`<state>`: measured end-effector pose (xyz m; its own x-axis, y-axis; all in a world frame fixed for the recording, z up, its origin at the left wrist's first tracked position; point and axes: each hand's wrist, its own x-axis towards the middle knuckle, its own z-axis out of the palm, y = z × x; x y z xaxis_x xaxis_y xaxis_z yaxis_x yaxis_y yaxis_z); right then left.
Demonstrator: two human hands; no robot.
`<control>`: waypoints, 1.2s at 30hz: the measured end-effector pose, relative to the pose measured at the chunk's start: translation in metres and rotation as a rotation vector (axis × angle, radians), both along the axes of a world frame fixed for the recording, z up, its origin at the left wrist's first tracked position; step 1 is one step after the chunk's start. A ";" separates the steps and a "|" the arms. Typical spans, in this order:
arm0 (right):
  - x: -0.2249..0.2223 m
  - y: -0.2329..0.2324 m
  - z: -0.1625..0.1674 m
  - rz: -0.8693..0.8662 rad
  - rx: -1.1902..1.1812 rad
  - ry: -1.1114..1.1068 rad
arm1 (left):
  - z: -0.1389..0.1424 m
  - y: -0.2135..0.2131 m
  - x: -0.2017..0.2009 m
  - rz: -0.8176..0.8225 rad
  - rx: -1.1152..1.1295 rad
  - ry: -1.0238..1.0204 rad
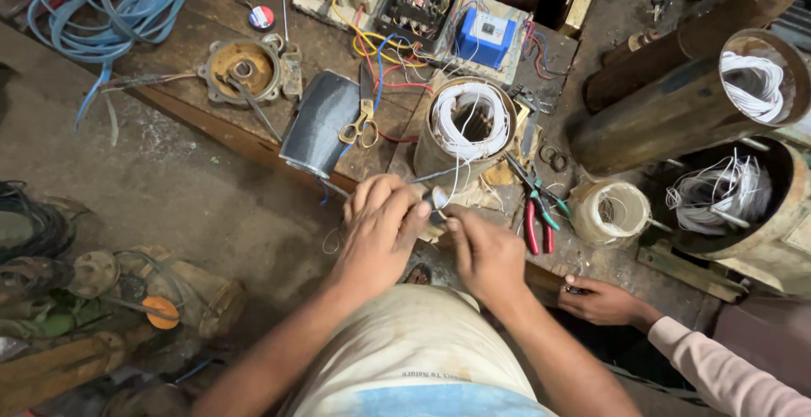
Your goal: The person strips the ends of two wires, twists them together, and wraps the joint with electrical tape. They then repeat the process for a second pair of wires, securing each connection with tape.
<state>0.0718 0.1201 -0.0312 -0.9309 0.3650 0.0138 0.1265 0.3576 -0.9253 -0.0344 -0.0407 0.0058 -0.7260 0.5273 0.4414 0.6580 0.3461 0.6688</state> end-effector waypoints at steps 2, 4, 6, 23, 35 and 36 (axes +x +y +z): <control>0.002 0.012 0.005 0.023 0.255 0.123 | 0.004 -0.003 0.000 0.040 -0.049 0.113; 0.004 0.025 0.014 0.037 -0.088 0.081 | 0.007 -0.004 -0.003 0.088 -0.067 0.106; 0.000 0.037 0.026 0.037 -1.034 -0.124 | 0.009 -0.003 -0.007 0.053 -0.024 -0.064; -0.017 0.005 -0.009 0.021 0.377 0.114 | -0.003 0.006 -0.009 0.009 0.041 -0.128; -0.027 0.037 0.047 0.147 -0.936 -0.134 | 0.008 0.001 -0.019 -0.041 0.084 -0.155; -0.029 0.031 0.047 0.094 -0.781 -0.132 | 0.007 0.001 -0.018 -0.055 0.105 -0.193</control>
<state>0.0430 0.1511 0.0162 -0.9343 0.1431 -0.3265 0.2544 -0.3737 -0.8920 -0.0528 -0.0392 0.0125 -0.7738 0.5270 0.3514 0.5299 0.2347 0.8149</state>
